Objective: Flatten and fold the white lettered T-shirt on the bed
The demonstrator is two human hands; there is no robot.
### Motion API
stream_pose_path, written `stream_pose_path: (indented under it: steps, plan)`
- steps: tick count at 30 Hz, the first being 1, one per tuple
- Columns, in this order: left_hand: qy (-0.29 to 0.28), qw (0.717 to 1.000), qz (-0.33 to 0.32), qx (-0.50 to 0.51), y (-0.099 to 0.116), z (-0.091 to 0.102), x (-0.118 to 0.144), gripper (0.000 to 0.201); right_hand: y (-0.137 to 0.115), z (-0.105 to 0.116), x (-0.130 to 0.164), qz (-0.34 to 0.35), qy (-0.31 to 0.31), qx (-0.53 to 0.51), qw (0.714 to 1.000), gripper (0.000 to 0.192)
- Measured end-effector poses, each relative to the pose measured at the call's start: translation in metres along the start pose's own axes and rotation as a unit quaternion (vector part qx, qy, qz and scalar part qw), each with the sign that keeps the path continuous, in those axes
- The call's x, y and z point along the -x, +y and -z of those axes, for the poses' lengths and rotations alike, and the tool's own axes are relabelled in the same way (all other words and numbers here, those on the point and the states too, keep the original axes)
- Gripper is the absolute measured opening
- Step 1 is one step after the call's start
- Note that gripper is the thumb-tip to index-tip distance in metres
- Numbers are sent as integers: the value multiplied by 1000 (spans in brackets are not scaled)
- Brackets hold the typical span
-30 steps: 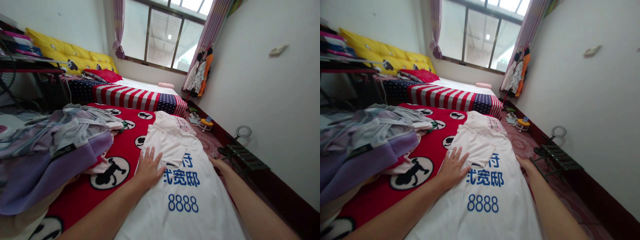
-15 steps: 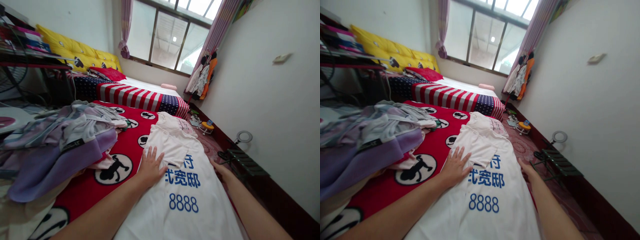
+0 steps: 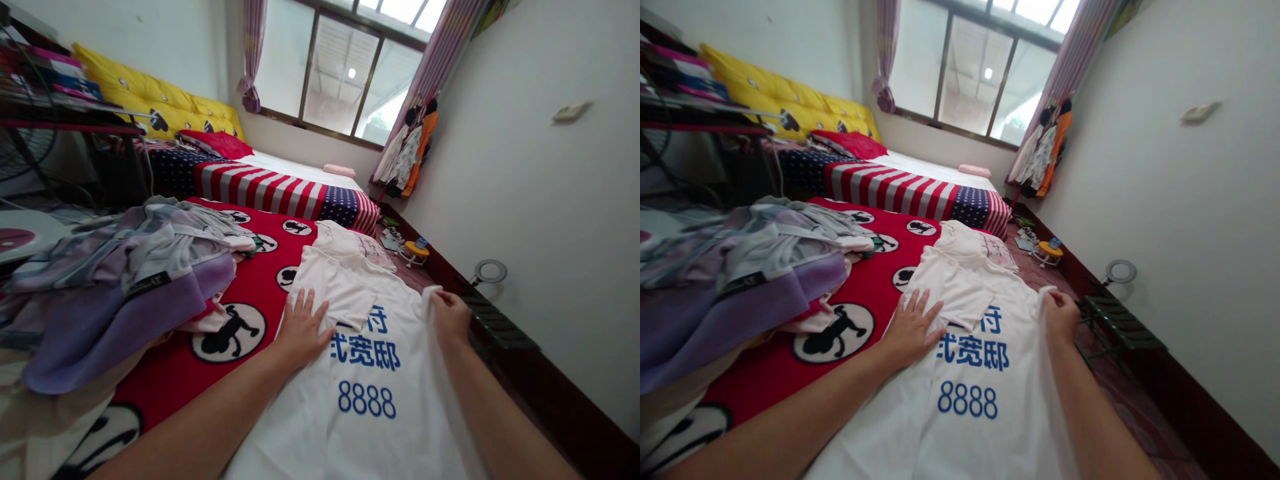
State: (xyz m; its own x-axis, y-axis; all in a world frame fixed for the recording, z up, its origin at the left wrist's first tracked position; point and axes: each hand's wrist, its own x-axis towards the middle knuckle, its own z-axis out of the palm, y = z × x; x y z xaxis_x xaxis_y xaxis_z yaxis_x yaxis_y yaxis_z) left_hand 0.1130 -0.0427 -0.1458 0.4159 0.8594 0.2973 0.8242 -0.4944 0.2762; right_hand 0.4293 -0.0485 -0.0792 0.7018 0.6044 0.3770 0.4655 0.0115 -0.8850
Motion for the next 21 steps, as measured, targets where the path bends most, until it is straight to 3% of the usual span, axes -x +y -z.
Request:
stream_pose_path:
  steps: [2,4,6,9,14,17,21]
  plan:
    - [-3,1000,-3,0,-1,2,0,63,-28,-8,20,45,-131,-26,990,43]
    - [-5,1000,-6,1,-2,3,0,63,-51,-4,43,88,-261,-45,960,44]
    - [-5,1000,-10,4,-3,4,0,62,-63,14,61,103,-317,-15,943,37]
    - [-3,1000,-14,7,-4,4,-1,60,-54,59,78,68,-324,85,940,34]
    - [8,999,-36,15,-4,6,-1,49,-13,133,107,32,-328,236,914,41]
    - [5,997,-70,26,-4,6,-3,42,1,159,134,47,-325,299,896,45]
    - [2,992,-121,35,0,11,-12,43,10,178,166,45,-324,376,867,49]
